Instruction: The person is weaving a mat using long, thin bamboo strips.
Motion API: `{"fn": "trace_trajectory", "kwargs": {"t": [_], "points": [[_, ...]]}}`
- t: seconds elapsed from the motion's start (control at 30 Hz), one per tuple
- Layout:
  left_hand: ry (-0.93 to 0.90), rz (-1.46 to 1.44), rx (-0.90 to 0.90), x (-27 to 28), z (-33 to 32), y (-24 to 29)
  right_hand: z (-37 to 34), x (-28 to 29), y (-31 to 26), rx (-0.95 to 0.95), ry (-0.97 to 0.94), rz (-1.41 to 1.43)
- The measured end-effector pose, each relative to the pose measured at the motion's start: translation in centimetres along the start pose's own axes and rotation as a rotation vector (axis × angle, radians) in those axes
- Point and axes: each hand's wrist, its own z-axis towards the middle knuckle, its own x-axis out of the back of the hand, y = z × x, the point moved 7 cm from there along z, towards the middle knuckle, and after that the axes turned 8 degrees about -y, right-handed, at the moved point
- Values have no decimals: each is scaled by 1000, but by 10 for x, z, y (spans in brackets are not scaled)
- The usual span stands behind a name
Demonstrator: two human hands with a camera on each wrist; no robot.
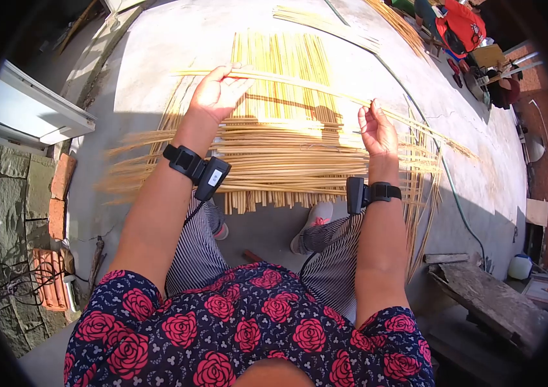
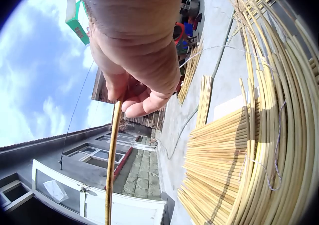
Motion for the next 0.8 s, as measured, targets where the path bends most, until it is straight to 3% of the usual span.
{"fn": "trace_trajectory", "kwargs": {"t": [0.13,0.33,0.43,0.67,0.77,0.8], "points": [[34,-47,24,4,2,-3,-2,-3,1,8,6,-5],[-120,-107,66,5,13,-8,0,4,2,0,24,54],[-91,-124,59,4,9,-8,7,13,3,-6,-46,48],[-52,32,24,13,11,-11,5,9,8,-26,35,44],[119,101,116,23,5,-18,6,8,10,-38,46,6],[56,235,189,11,-3,-23,6,9,10,-29,34,-5]]}}
